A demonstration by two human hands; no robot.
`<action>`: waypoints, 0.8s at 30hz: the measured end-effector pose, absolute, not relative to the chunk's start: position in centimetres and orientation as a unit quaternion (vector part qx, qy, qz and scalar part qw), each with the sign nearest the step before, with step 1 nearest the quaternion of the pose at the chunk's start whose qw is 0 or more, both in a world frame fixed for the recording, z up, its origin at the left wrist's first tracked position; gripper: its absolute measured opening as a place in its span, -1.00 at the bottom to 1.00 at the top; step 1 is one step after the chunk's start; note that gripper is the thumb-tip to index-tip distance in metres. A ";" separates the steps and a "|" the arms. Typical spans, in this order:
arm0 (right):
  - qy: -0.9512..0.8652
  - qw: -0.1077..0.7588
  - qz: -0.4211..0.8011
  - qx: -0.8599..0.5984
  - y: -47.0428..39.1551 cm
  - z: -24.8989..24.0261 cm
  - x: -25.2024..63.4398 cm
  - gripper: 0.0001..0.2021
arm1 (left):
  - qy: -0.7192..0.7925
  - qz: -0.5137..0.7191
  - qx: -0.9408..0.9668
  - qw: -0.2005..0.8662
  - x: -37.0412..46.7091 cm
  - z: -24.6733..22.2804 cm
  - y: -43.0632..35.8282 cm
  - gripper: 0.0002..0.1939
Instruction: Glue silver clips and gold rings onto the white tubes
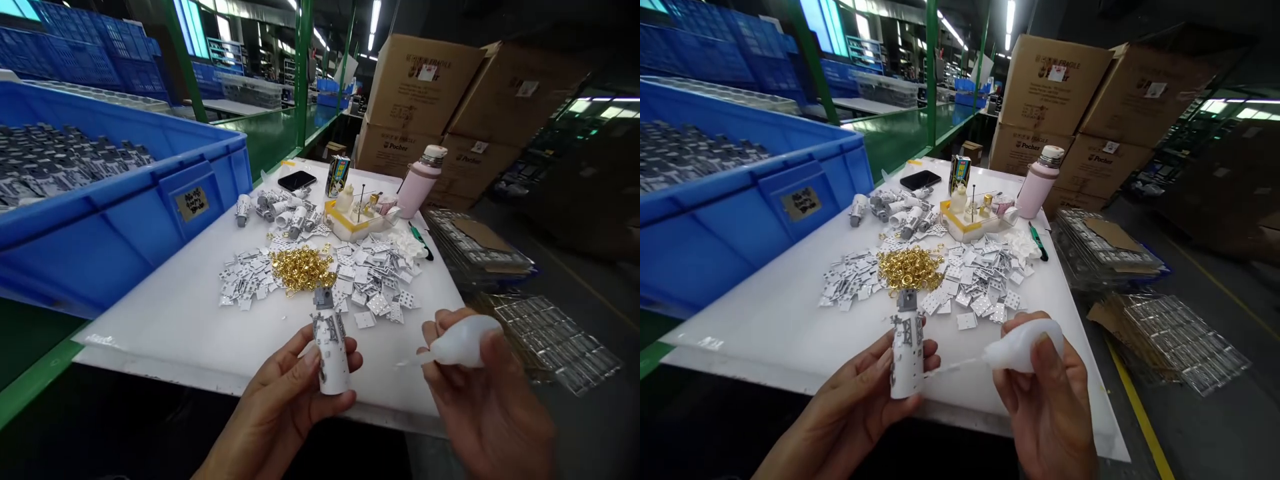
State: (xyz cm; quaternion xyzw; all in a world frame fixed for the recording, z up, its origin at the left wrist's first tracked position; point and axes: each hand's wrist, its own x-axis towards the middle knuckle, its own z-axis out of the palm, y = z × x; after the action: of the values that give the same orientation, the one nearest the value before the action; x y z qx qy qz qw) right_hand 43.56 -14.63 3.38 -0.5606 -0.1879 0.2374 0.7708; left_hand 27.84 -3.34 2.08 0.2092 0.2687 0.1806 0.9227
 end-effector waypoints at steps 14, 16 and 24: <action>-0.251 0.785 0.155 -0.544 -13.7 3.9 41.1 -0.79 | 0.330 0.199 0.235 0.892 27.5 2.0 -3.7 -0.68; -0.242 0.783 0.160 -0.549 -13.7 3.9 40.9 -0.78 | 0.341 0.203 0.270 0.877 27.5 1.7 -3.7 -0.63; -0.231 0.761 0.105 -0.597 -14.2 3.6 40.5 -0.75 | 0.290 0.191 0.287 0.893 27.2 2.2 -3.6 -0.70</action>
State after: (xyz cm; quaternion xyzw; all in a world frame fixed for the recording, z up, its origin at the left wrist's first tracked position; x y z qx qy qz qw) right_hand 40.49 -14.19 3.63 -0.5974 -0.2309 0.1052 0.7607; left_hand 27.22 -3.60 2.20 0.2875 0.2896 0.1910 0.8928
